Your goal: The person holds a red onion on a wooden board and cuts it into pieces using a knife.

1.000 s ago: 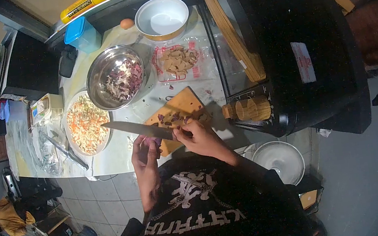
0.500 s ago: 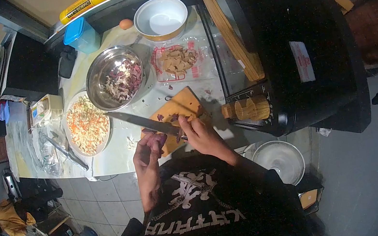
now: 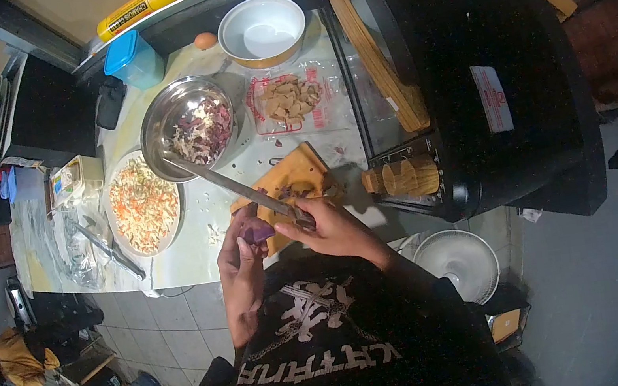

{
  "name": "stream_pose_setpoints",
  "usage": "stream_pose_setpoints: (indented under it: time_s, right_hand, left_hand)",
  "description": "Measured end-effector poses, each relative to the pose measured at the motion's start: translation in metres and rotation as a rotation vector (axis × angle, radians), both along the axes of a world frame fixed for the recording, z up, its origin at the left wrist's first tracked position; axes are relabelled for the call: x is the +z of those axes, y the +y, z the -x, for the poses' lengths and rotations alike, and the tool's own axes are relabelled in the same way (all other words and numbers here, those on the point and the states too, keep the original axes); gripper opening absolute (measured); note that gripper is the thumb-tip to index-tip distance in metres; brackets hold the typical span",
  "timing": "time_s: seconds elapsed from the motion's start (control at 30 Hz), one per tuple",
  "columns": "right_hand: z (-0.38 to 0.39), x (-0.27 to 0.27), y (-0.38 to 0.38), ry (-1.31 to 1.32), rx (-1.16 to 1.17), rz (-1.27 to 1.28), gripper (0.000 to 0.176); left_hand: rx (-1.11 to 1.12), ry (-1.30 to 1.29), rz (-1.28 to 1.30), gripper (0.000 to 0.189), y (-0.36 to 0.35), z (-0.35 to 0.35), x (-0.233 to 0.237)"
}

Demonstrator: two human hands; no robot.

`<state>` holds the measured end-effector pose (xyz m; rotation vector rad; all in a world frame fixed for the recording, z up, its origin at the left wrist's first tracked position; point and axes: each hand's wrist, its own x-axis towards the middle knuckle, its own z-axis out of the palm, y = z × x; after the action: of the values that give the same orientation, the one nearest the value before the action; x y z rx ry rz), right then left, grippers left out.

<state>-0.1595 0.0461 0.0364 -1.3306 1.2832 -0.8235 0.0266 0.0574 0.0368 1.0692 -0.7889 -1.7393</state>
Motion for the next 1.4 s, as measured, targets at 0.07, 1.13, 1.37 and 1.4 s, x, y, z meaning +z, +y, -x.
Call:
stream_pose_setpoints:
  time_s: [0.07, 1.13, 1.37, 1.4]
  right_hand:
    - [-0.001, -0.009, 0.003, -0.045, -0.007, 0.075, 0.028]
    - [-0.030, 0.016, 0.021, 0.527, 0.093, 0.457, 0.018]
    - [-0.028, 0.024, 0.021, 0.530, 0.151, 0.440, 0.017]
    - [-0.027, 0.024, 0.021, 0.531, 0.150, 0.440, 0.017]
  left_hand:
    - [0.004, 0.017, 0.006, 0.047, 0.002, -0.002, -0.007]
    - [0.020, -0.003, -0.071, 0.041, -0.002, 0.008, 0.006]
    - [0.065, 0.025, -0.049, 0.046, -0.003, 0.007, -0.001]
    - [0.064, 0.025, -0.050, 0.046, -0.003, 0.007, -0.002]
